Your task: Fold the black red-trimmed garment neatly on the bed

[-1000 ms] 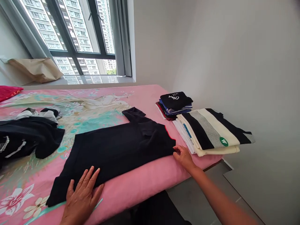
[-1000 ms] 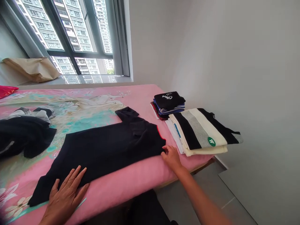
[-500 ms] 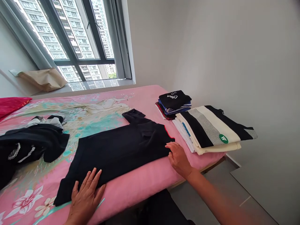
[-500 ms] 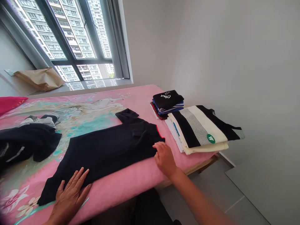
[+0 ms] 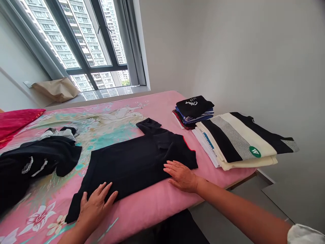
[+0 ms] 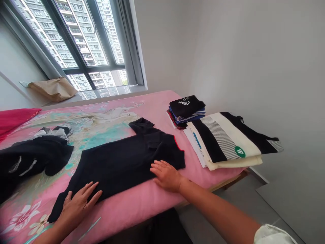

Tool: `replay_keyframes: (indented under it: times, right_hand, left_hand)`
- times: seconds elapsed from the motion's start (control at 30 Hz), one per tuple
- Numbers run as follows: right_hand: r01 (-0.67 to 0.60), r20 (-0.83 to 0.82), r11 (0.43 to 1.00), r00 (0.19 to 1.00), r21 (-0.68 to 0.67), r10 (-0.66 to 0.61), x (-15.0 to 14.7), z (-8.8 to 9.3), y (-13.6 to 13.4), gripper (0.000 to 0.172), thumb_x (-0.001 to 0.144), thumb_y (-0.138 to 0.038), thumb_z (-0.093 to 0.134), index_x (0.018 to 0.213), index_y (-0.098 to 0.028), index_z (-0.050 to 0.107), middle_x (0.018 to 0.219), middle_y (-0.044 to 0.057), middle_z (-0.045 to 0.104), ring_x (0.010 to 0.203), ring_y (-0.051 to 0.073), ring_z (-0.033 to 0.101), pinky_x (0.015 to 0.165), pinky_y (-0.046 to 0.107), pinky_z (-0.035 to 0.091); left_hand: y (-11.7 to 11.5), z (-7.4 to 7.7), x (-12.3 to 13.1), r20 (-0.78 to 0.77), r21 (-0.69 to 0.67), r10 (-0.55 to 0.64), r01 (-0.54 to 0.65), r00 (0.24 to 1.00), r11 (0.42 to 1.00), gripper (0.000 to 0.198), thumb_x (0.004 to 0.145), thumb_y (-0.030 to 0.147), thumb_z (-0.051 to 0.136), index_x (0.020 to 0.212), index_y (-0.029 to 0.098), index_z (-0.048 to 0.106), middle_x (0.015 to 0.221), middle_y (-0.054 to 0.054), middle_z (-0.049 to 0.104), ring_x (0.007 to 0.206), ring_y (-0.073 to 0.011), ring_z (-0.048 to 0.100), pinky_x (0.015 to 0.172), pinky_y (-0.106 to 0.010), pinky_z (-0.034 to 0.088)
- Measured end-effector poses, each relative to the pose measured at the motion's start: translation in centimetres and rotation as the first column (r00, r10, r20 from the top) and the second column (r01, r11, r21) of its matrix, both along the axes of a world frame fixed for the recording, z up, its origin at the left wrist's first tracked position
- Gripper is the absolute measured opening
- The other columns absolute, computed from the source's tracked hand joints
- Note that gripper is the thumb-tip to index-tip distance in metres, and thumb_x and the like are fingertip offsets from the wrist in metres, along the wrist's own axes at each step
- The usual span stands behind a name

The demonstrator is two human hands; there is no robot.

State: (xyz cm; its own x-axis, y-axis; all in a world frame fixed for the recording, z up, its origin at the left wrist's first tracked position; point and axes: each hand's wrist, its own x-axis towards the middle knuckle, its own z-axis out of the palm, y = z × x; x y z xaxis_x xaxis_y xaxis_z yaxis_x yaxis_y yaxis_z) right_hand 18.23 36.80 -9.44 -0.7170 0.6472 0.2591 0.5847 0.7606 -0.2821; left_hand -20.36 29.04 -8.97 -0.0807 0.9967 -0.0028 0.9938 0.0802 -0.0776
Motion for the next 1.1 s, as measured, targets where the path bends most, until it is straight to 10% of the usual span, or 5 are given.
replay_keyframes:
  times: [0.27, 0.47, 0.67, 0.93, 1.1]
  right_hand:
    - [-0.017, -0.051, 0.998, 0.999, -0.066, 0.013, 0.0, -1.7, 0.0, 0.055, 0.085, -0.033, 0.048, 0.138, -0.020, 0.040, 0.146, 0.007, 0.037, 0.136, 0.022, 0.028, 0.113, 0.044, 0.019]
    - [-0.019, -0.083, 0.996, 0.996, -0.090, 0.012, 0.3, -1.5, 0.3, 0.054, 0.087, -0.036, 0.046, 0.138, -0.020, 0.040, 0.145, 0.006, 0.038, 0.136, 0.021, 0.028, 0.114, 0.043, 0.018]
    - [-0.024, -0.107, 0.994, 0.994, -0.103, 0.013, 0.5, -1.7, 0.6, 0.053, 0.086, -0.037, 0.046, 0.137, -0.020, 0.042, 0.145, 0.006, 0.039, 0.135, 0.021, 0.030, 0.114, 0.041, 0.017]
    - [-0.025, -0.114, 0.995, 0.993, -0.101, 0.013, 0.5, -2.0, 0.4, 0.056, 0.086, -0.038, 0.048, 0.139, -0.019, 0.038, 0.145, 0.007, 0.039, 0.136, 0.021, 0.029, 0.114, 0.043, 0.018]
    - [-0.014, -0.064, 0.997, 0.998, -0.075, 0.009, 0.2, -1.7, -0.1, 0.055, 0.087, -0.036, 0.047, 0.139, -0.020, 0.038, 0.146, 0.007, 0.038, 0.136, 0.021, 0.029, 0.114, 0.042, 0.018]
  left_hand:
    - [10.6, 7.4, 10.4, 0.180, 0.149, -0.471, 0.449, 0.864, 0.881, 0.042, 0.089, 0.041, 0.041, 0.124, 0.021, 0.056, 0.134, -0.009, 0.052, 0.123, -0.0224, 0.048, 0.105, -0.039, 0.036]
    - [18.5, 5.6, 19.9, 0.160, 0.017, -0.577, 0.582, 0.801, 0.813, 0.059, 0.077, 0.008, 0.047, 0.134, 0.023, 0.045, 0.144, -0.009, 0.041, 0.131, -0.0233, 0.038, 0.108, -0.043, 0.029]
    - [21.4, 5.8, 21.8, 0.166, 0.032, -0.494, 0.496, 0.854, 0.868, 0.038, 0.082, 0.014, 0.043, 0.113, 0.025, 0.062, 0.115, -0.006, 0.065, 0.106, -0.0206, 0.059, 0.094, -0.036, 0.042]
    - [20.3, 20.9, 18.5, 0.103, 0.320, -0.403, 0.353, 0.909, 0.879, 0.033, 0.084, 0.035, 0.045, 0.107, 0.027, 0.068, 0.104, -0.003, 0.066, 0.101, -0.0229, 0.060, 0.088, -0.033, 0.045]
    - [16.2, 28.6, 15.7, 0.457, 0.327, -0.268, 0.121, 0.848, 0.937, 0.035, 0.079, 0.037, 0.052, 0.105, 0.021, 0.068, 0.076, -0.001, 0.070, 0.070, -0.0174, 0.066, 0.076, -0.032, 0.052]
